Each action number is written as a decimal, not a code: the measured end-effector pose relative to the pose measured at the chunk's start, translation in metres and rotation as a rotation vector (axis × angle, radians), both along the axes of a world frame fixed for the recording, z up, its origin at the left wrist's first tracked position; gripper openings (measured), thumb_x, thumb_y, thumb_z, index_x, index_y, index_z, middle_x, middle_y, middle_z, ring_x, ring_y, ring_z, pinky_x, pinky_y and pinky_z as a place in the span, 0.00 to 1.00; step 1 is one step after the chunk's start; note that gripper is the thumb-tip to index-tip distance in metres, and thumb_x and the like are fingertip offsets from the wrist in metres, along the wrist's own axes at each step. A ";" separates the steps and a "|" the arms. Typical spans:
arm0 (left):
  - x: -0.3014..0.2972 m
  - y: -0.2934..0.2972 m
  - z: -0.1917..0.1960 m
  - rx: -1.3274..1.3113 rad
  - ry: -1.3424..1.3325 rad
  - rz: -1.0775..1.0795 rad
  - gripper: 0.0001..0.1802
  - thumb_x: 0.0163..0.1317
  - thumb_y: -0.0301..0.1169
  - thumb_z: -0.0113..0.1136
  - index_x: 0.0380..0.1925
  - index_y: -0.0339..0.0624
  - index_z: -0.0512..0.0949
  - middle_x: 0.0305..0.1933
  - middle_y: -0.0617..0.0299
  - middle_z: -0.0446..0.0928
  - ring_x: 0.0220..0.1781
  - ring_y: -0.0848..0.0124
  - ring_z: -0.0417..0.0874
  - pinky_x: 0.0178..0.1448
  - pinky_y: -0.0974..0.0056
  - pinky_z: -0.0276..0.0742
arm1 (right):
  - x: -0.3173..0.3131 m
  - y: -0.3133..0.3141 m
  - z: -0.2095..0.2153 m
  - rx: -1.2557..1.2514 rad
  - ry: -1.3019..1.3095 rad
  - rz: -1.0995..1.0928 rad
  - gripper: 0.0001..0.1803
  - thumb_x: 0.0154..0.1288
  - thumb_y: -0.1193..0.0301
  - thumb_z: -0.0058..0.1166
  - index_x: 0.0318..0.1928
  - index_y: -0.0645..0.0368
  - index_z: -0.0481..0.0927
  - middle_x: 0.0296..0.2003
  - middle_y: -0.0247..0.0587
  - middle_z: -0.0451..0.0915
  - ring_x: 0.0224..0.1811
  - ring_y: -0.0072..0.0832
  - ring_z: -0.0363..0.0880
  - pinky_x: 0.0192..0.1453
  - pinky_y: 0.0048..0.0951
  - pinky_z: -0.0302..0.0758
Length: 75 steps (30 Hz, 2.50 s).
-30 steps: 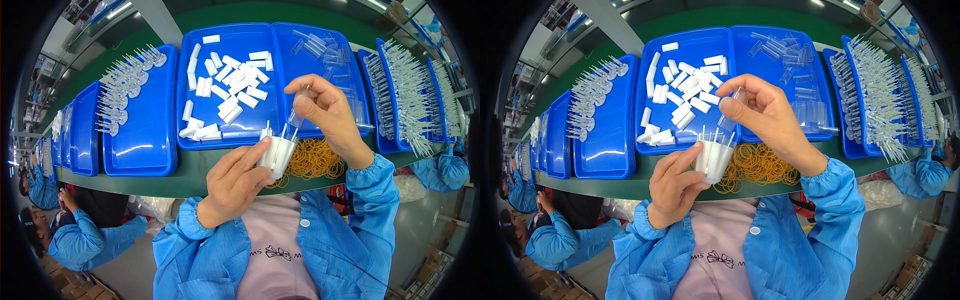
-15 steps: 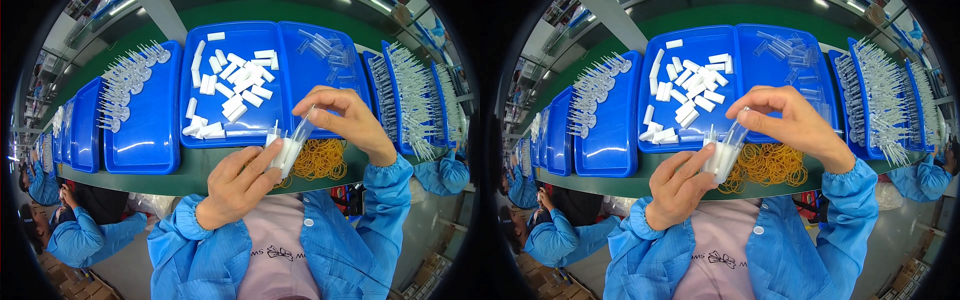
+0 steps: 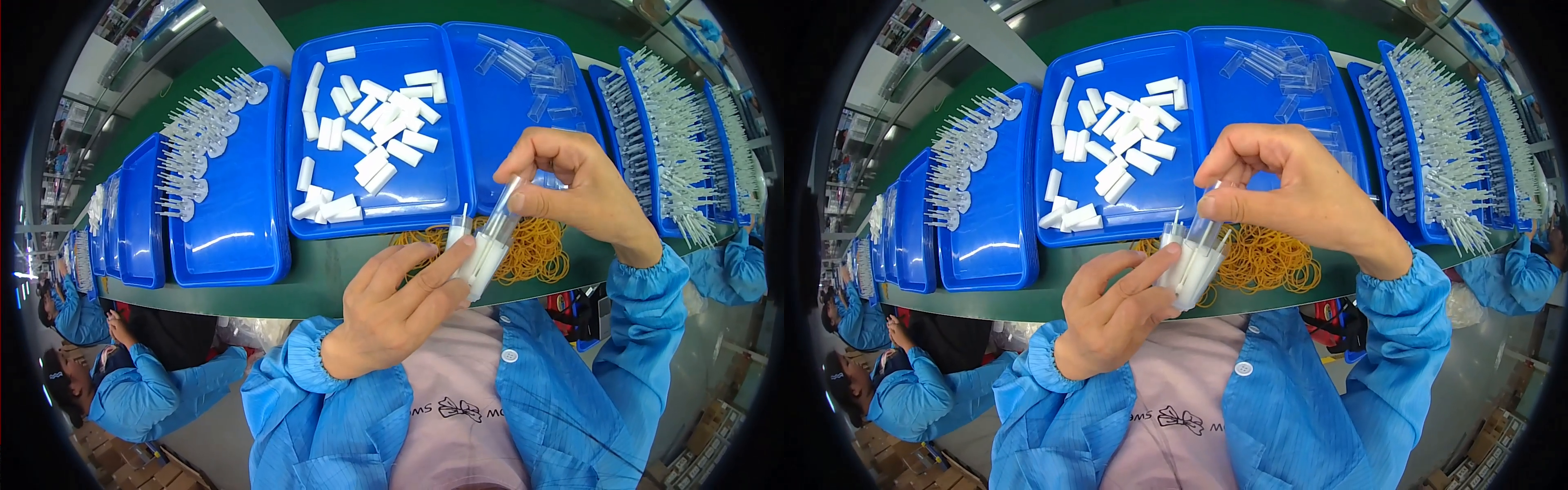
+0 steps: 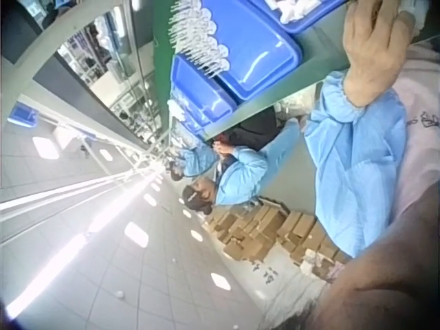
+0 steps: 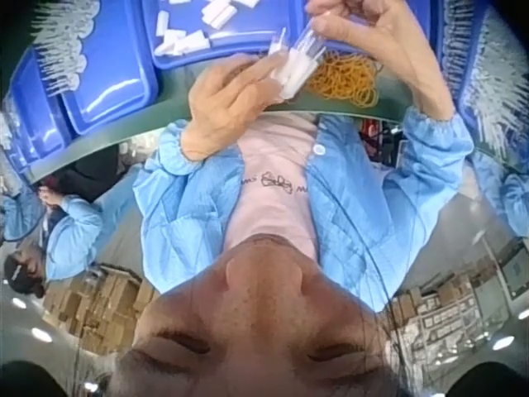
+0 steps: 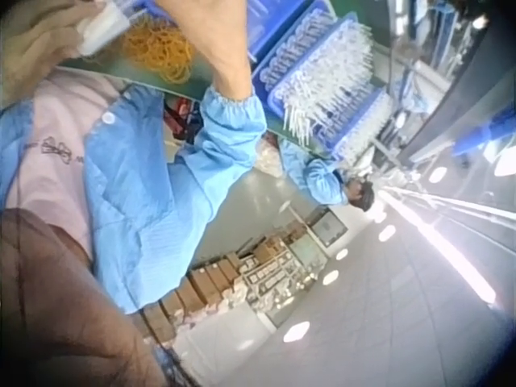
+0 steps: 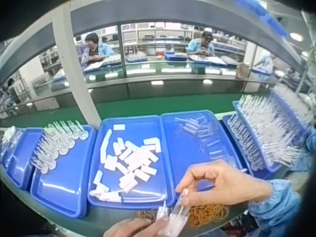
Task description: The person assembles parts by attaching white components onto the prongs of a base, sliding clear plastic sleeves over them, and securing the completed assemblies with rubber bands.
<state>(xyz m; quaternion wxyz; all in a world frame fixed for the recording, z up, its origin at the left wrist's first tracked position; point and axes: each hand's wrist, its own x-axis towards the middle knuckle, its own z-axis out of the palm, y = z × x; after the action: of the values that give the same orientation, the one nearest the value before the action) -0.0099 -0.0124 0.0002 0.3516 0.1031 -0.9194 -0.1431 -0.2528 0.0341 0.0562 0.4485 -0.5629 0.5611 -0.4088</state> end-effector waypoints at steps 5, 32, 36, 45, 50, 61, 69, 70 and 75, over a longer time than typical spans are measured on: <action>0.000 0.000 -0.001 0.055 0.028 -0.001 0.14 0.42 0.33 0.68 0.30 0.43 0.76 0.51 0.59 0.81 0.43 0.64 0.80 0.43 0.63 0.79 | 0.002 0.005 -0.005 -0.126 0.110 -0.013 0.08 0.59 0.72 0.64 0.36 0.63 0.80 0.29 0.30 0.80 0.33 0.15 0.76 0.40 0.19 0.72; 0.007 0.000 0.005 -0.078 0.235 -0.037 0.20 0.33 0.32 0.72 0.34 0.51 0.85 0.33 0.63 0.73 0.38 0.64 0.77 0.41 0.61 0.81 | 0.008 0.011 0.049 -0.051 0.433 0.271 0.12 0.53 0.72 0.64 0.39 0.60 0.84 0.10 0.26 0.60 0.12 0.14 0.55 0.19 0.24 0.50; 0.008 0.000 0.005 -0.086 0.217 -0.038 0.20 0.33 0.32 0.72 0.33 0.50 0.85 0.34 0.63 0.75 0.38 0.65 0.78 0.40 0.61 0.81 | 0.010 0.002 0.048 0.040 0.374 0.309 0.11 0.51 0.69 0.61 0.36 0.59 0.84 0.09 0.35 0.62 0.12 0.22 0.59 0.20 0.28 0.53; 0.008 -0.002 0.004 0.207 0.235 -0.036 0.17 0.37 0.30 0.74 0.32 0.45 0.84 0.32 0.63 0.78 0.34 0.64 0.80 0.36 0.63 0.78 | 0.013 0.002 0.040 0.009 0.220 0.400 0.09 0.50 0.73 0.59 0.35 0.57 0.84 0.14 0.33 0.68 0.15 0.20 0.60 0.21 0.26 0.56; 0.006 -0.004 0.000 0.230 0.245 -0.026 0.16 0.38 0.30 0.74 0.32 0.43 0.83 0.32 0.63 0.78 0.35 0.64 0.80 0.36 0.63 0.77 | 0.019 0.008 0.031 -0.277 0.476 0.359 0.13 0.49 0.72 0.64 0.38 0.55 0.85 0.27 0.39 0.82 0.25 0.33 0.78 0.27 0.31 0.71; 0.003 -0.004 -0.002 0.371 0.265 -0.099 0.17 0.38 0.29 0.74 0.32 0.43 0.83 0.32 0.62 0.78 0.35 0.65 0.81 0.36 0.65 0.77 | 0.015 0.009 0.042 -0.139 0.596 0.450 0.12 0.49 0.69 0.62 0.37 0.57 0.83 0.28 0.42 0.83 0.32 0.42 0.82 0.33 0.37 0.74; -0.002 -0.004 0.013 0.091 0.193 -0.092 0.16 0.35 0.30 0.72 0.31 0.44 0.83 0.31 0.63 0.77 0.31 0.66 0.80 0.34 0.65 0.76 | 0.010 -0.017 0.046 -0.027 0.523 0.545 0.09 0.52 0.70 0.63 0.35 0.57 0.85 0.20 0.37 0.79 0.20 0.26 0.75 0.23 0.27 0.66; -0.003 -0.005 0.014 0.083 0.178 -0.093 0.16 0.35 0.30 0.71 0.30 0.45 0.83 0.30 0.63 0.77 0.31 0.67 0.80 0.33 0.65 0.76 | 0.009 -0.018 0.041 -0.120 0.504 0.536 0.08 0.52 0.70 0.61 0.34 0.58 0.85 0.18 0.37 0.77 0.18 0.27 0.73 0.23 0.29 0.65; 0.000 -0.008 0.015 0.101 0.184 -0.083 0.16 0.35 0.32 0.69 0.30 0.47 0.83 0.31 0.64 0.76 0.33 0.66 0.80 0.35 0.66 0.78 | 0.011 -0.017 0.050 -0.212 0.665 0.470 0.10 0.54 0.68 0.61 0.36 0.59 0.85 0.16 0.38 0.74 0.17 0.27 0.71 0.22 0.29 0.64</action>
<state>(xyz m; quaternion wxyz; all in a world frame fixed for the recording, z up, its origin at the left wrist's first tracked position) -0.0103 -0.0209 0.0150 0.4227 0.0691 -0.8783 -0.2126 -0.2413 0.0169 0.1058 0.2638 -0.8200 0.4863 -0.1470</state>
